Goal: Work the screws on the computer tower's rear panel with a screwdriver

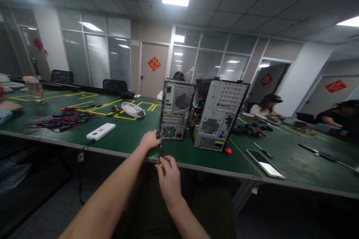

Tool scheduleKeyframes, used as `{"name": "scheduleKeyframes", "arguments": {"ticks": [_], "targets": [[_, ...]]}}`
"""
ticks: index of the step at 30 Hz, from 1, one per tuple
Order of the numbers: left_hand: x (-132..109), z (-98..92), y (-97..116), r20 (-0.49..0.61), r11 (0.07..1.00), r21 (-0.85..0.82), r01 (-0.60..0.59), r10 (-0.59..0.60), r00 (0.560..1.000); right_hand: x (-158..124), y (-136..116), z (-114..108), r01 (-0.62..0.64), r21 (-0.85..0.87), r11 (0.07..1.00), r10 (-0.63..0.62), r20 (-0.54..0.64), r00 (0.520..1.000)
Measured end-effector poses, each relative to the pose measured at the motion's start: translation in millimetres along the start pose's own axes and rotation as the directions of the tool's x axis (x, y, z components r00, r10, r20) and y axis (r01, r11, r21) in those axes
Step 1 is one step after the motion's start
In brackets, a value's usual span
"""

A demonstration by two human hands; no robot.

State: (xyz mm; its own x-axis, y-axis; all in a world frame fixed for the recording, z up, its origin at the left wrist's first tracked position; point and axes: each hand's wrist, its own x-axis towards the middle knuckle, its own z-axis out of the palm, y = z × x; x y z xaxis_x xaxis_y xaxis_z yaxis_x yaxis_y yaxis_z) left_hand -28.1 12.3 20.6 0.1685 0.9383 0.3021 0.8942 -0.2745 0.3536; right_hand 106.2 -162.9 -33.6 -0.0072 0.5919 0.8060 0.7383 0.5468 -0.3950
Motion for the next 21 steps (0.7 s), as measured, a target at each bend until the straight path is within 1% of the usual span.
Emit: {"name": "scheduleKeyframes", "arguments": {"ticks": [6,11,14,21], "targets": [[1.2,0.9,-0.5,-0.014,1.000,0.020,-0.003,0.003,1.000,-1.5,-0.9,-1.3,0.090,-0.126,0.988,-0.086,0.033,0.996],[1.9,0.8,-0.3,-0.001,1.000,0.014,0.014,-0.014,1.000,-1.3,0.4,-2.1,0.113,-0.169,0.979,-0.107,0.040,0.993],[2.5,1.2,-1.4,0.004,1.000,-0.001,0.016,-0.016,1.000,-3.2,3.5,-1.9,0.132,-0.165,0.977,-0.131,0.018,0.991],[3.6,4.0,-4.2,-0.008,1.000,-0.011,-0.005,0.005,1.000,-5.4,6.3,-4.1,0.134,-0.157,0.978,-0.147,-0.075,0.986]]}}
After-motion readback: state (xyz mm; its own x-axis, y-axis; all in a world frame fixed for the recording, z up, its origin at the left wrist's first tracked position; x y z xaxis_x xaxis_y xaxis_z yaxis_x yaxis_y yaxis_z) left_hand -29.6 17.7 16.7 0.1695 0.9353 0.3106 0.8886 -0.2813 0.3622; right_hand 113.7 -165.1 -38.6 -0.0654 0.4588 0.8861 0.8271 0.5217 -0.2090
